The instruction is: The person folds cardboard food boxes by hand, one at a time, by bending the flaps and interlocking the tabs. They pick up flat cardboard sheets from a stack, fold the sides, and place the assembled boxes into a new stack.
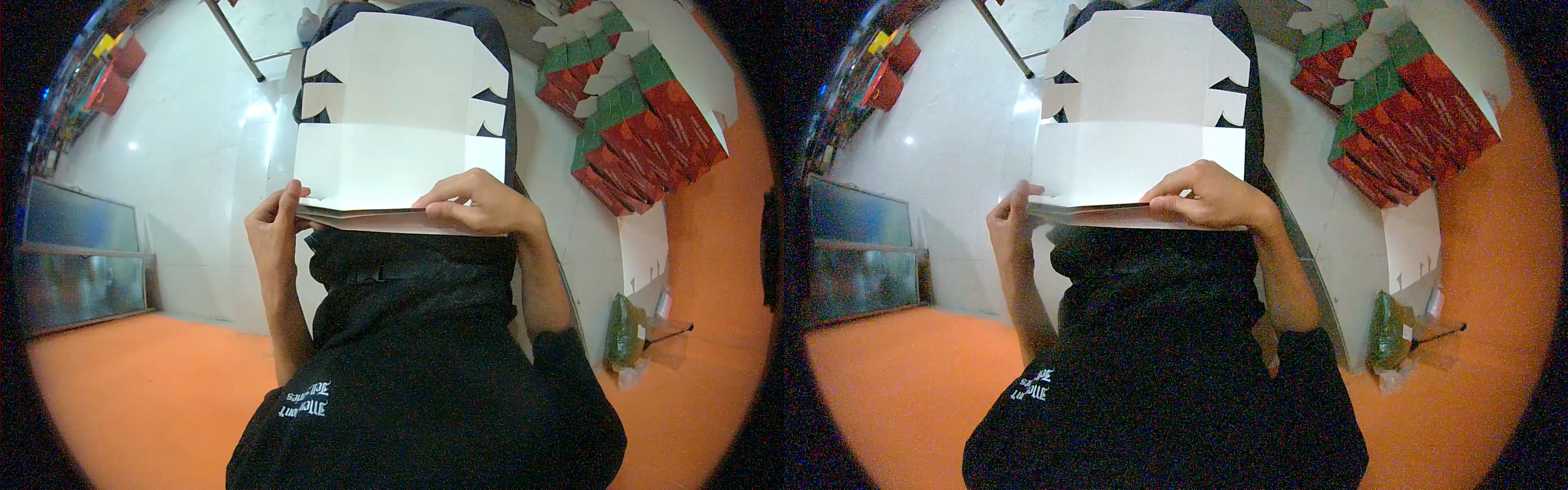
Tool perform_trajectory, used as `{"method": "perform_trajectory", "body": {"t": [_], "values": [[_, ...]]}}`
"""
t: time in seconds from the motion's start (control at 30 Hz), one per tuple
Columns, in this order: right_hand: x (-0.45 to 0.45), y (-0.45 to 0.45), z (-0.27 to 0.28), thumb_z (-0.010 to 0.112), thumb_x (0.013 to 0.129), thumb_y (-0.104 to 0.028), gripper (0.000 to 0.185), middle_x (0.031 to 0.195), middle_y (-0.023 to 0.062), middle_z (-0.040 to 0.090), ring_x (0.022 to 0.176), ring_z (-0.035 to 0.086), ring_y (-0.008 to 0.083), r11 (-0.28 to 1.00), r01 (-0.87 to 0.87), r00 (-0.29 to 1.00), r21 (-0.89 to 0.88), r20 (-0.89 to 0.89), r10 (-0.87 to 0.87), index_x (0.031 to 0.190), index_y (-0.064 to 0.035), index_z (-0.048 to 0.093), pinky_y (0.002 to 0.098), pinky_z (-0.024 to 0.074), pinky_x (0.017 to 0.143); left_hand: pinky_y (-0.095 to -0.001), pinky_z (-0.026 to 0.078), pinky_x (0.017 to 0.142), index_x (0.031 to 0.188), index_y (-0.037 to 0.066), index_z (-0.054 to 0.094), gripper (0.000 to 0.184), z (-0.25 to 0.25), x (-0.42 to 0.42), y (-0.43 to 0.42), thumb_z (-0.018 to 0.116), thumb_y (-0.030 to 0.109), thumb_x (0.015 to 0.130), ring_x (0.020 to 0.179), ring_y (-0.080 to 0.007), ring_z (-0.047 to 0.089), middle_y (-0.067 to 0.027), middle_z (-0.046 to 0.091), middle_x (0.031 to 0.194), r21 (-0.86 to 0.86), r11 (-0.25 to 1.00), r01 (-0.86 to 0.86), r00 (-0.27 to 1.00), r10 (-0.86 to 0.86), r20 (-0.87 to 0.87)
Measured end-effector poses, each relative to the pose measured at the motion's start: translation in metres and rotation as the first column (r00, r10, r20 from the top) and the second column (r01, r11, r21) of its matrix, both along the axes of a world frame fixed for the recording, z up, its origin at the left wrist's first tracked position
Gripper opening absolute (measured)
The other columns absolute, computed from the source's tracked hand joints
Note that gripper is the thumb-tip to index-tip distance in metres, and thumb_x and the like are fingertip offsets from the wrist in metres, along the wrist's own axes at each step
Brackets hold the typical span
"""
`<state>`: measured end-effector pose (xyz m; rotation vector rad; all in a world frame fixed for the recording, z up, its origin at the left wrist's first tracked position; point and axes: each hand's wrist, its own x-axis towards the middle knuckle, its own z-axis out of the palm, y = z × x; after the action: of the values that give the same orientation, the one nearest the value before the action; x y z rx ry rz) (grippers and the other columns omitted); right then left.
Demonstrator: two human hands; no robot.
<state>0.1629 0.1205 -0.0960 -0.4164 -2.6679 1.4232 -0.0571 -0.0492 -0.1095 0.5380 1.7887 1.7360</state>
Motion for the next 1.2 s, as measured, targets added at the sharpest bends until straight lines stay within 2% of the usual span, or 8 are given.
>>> {"method": "perform_trajectory", "body": {"t": [0.13,0.23,0.33,0.5,0.7,1.0,1.1,1.2], "values": [[0.000,0.001,-0.006,0.058,0.086,-0.017,0.021,0.084,0.0121,0.068,0.074,0.063,0.0188,1.000,0.004,1.000,0.006,-0.008,-0.004,0.098,-0.0030,0.068,0.0292,0.0486,0.068,-0.0240,0.051,0.054,0.093,-0.006,0.065,0.034,-0.005,-0.004,-0.005,0.063,0.027,0.086,0.062,-0.0136,0.060,-0.0106,0.062,0.075,-0.003,0.999,0.053,0.998,-0.053,0.018],[-0.001,0.003,-0.008,0.058,0.086,-0.019,0.022,0.085,0.0120,0.068,0.075,0.064,0.0196,1.000,0.004,1.000,0.003,0.018,-0.004,0.097,-0.0036,0.068,0.0300,0.0488,0.070,-0.0233,0.050,0.060,0.103,-0.004,0.063,0.034,-0.006,-0.002,-0.007,0.065,0.025,0.084,0.071,-0.0117,0.059,-0.0083,0.062,0.081,-0.038,0.997,0.074,0.989,-0.078,-0.122],[-0.001,0.006,-0.009,0.059,0.086,-0.023,0.023,0.086,0.0116,0.068,0.078,0.064,0.0202,0.999,-0.025,1.000,-0.034,0.003,0.025,0.097,-0.0046,0.069,0.0308,0.0490,0.071,-0.0223,0.048,0.064,0.109,-0.002,0.061,0.035,-0.005,-0.002,-0.012,0.068,0.018,0.082,0.076,-0.0101,0.057,-0.0058,0.062,0.082,-0.073,0.989,0.126,0.983,-0.134,-0.121],[-0.003,0.004,-0.001,0.059,0.086,-0.025,0.025,0.089,0.0097,0.066,0.083,0.061,0.0180,0.991,-0.028,0.997,-0.130,0.068,0.037,0.097,-0.0052,0.068,0.0300,0.0484,0.069,-0.0214,0.047,0.066,0.111,-0.001,0.061,0.035,-0.008,-0.004,-0.014,0.069,0.011,0.079,0.076,-0.0099,0.057,-0.0051,0.061,0.082,-0.039,0.986,0.162,0.980,-0.166,-0.114],[-0.005,0.004,0.003,0.060,0.084,-0.028,0.028,0.090,0.0088,0.065,0.086,0.059,0.0176,0.987,-0.009,0.990,-0.163,0.135,0.032,0.097,-0.0052,0.068,0.0298,0.0465,0.075,-0.0215,0.047,0.066,0.111,-0.002,0.061,0.035,-0.011,-0.003,-0.013,0.069,0.009,0.078,0.075,-0.0097,0.056,-0.0045,0.060,0.081,-0.021,0.991,0.134,0.989,-0.135,-0.067],[-0.006,0.011,-0.012,0.063,0.083,-0.027,0.027,0.092,0.0089,0.063,0.087,0.058,0.0179,0.939,0.021,0.996,-0.342,0.090,0.011,0.096,-0.0037,0.068,0.0284,0.0450,0.077,-0.0218,0.049,0.066,0.112,-0.002,0.060,0.037,-0.015,-0.003,-0.011,0.070,0.010,0.078,0.074,-0.0104,0.057,-0.0054,0.060,0.082,0.010,0.991,0.134,0.989,-0.133,-0.068],[-0.005,0.003,-0.003,0.064,0.083,-0.026,0.026,0.093,0.0089,0.063,0.087,0.058,0.0181,0.967,0.053,0.986,-0.249,0.167,-0.011,0.095,-0.0044,0.068,0.0298,0.0460,0.076,-0.0221,0.049,0.065,0.111,-0.002,0.061,0.037,-0.010,0.001,-0.009,0.070,0.011,0.078,0.074,-0.0107,0.058,-0.0059,0.061,0.082,-0.018,0.994,0.111,0.992,-0.112,-0.057],[-0.002,0.001,-0.007,0.067,0.081,-0.030,0.030,0.091,0.0092,0.063,0.087,0.059,0.0190,0.983,0.028,0.994,-0.180,0.113,-0.007,0.097,-0.0049,0.067,0.0318,0.0499,0.076,-0.0225,0.050,0.065,0.110,-0.002,0.061,0.036,-0.011,0.001,-0.008,0.070,0.012,0.078,0.074,-0.0109,0.058,-0.0065,0.061,0.083,-0.037,0.995,0.098,0.993,-0.100,-0.062]]}}
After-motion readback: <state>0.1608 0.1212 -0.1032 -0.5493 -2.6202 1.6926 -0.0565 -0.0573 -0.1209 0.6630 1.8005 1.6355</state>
